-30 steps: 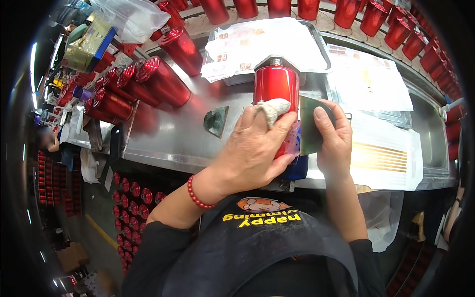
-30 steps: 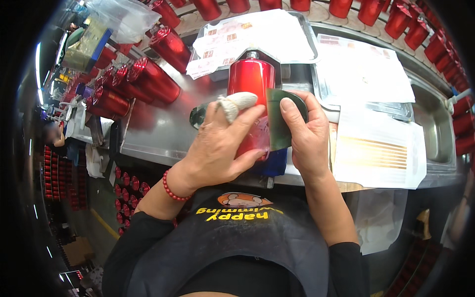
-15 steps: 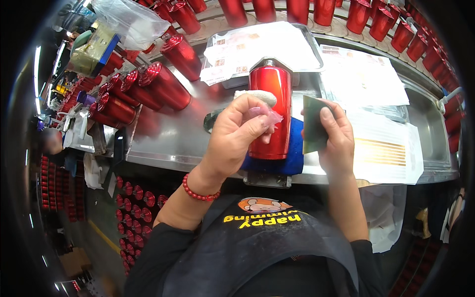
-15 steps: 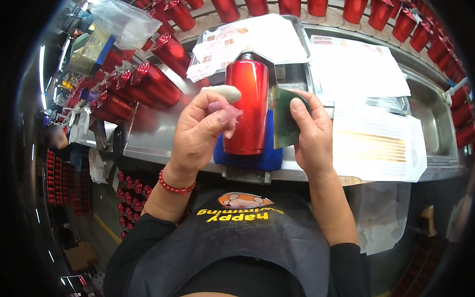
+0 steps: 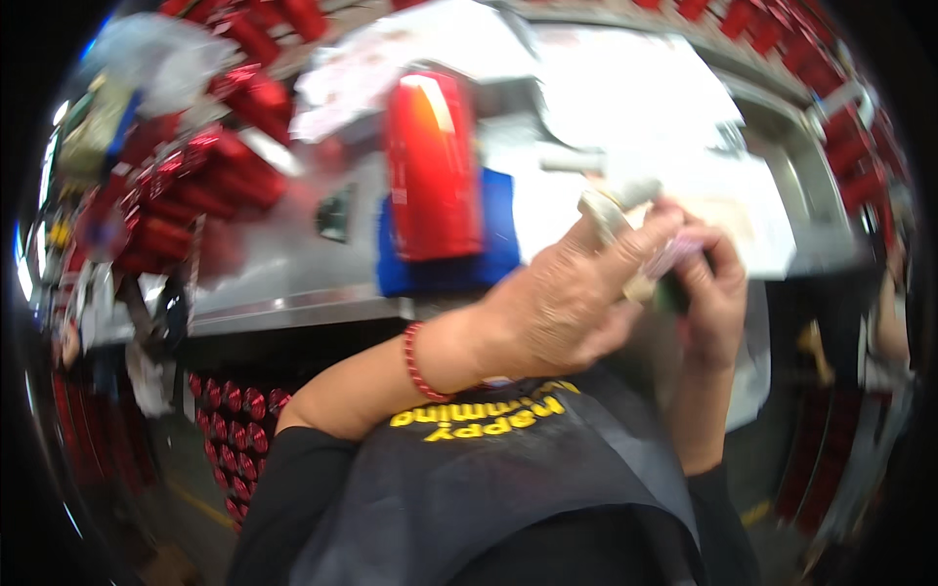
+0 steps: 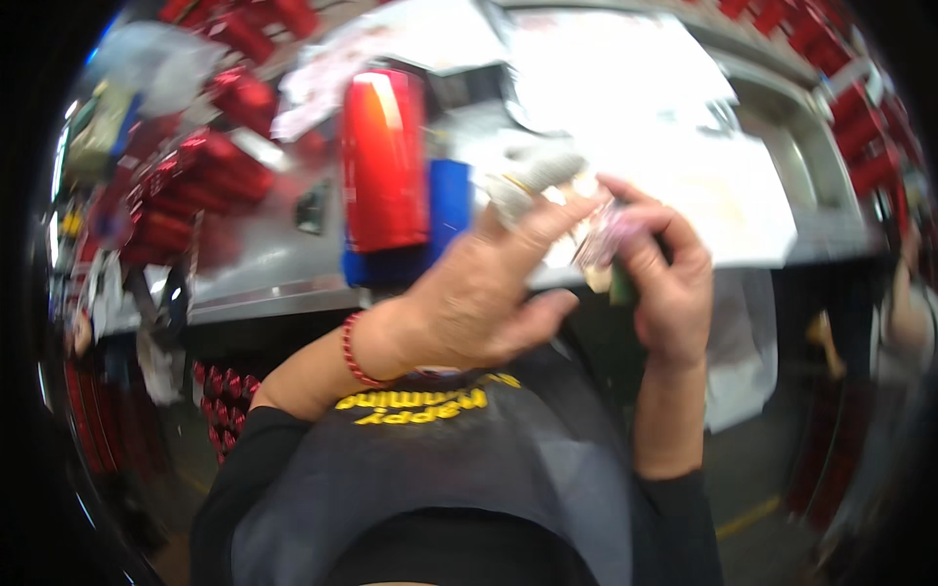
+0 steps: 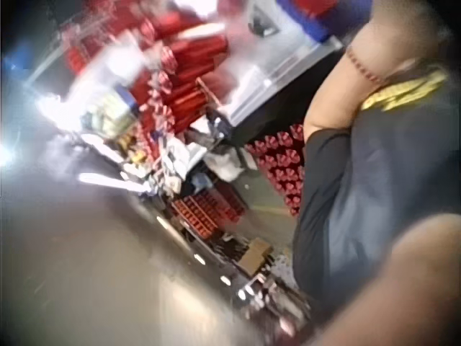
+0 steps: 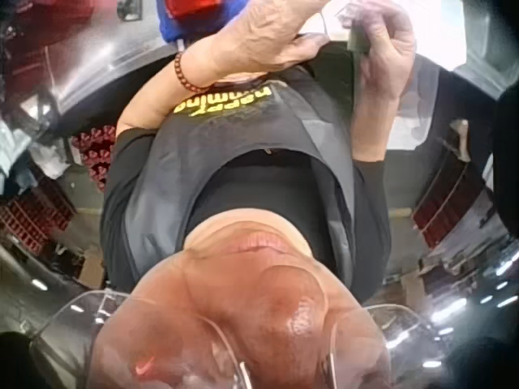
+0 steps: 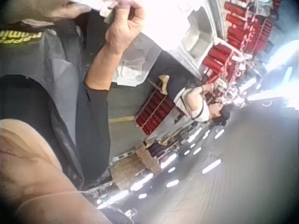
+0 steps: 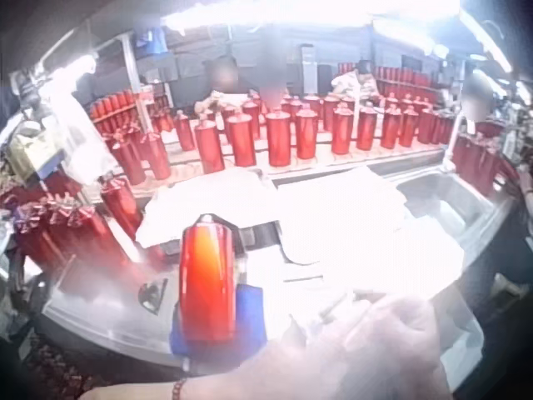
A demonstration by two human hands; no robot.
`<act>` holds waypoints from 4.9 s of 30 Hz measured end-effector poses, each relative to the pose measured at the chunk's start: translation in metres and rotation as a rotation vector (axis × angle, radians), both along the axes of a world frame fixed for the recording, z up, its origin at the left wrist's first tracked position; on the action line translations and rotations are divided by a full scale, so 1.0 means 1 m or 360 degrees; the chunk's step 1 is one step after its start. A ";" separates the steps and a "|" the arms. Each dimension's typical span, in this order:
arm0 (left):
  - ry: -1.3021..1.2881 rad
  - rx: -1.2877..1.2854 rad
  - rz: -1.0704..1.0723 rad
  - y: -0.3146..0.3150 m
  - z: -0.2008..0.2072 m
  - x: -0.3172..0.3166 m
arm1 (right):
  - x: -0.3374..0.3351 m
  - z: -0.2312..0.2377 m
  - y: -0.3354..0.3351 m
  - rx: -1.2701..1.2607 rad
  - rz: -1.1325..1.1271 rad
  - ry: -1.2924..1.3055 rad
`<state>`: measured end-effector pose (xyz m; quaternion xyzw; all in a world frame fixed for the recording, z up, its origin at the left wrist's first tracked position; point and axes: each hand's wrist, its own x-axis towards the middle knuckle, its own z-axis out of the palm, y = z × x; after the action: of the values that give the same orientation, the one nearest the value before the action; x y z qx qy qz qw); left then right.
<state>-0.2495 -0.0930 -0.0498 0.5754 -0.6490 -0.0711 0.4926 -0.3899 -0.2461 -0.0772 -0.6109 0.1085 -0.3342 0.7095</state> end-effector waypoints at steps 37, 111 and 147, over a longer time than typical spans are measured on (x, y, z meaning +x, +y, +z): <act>0.0120 0.0543 -0.0179 -0.017 -0.033 -0.032 | -0.391 -0.218 -0.275 0.0970 -0.2211 0.0451; -0.0978 0.0366 0.0901 0.105 -0.023 0.076 | -0.470 -0.196 -0.319 -0.1429 -0.1802 0.2739; 0.0015 -0.0162 0.0633 0.107 -0.069 0.109 | 0.540 -0.030 -0.103 -0.2535 -0.0092 0.0299</act>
<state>-0.1410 0.0136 -0.1186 0.6662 -0.5231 0.0579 0.5284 0.1500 -0.3490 -0.1074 -0.9561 -0.0876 -0.2768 0.0392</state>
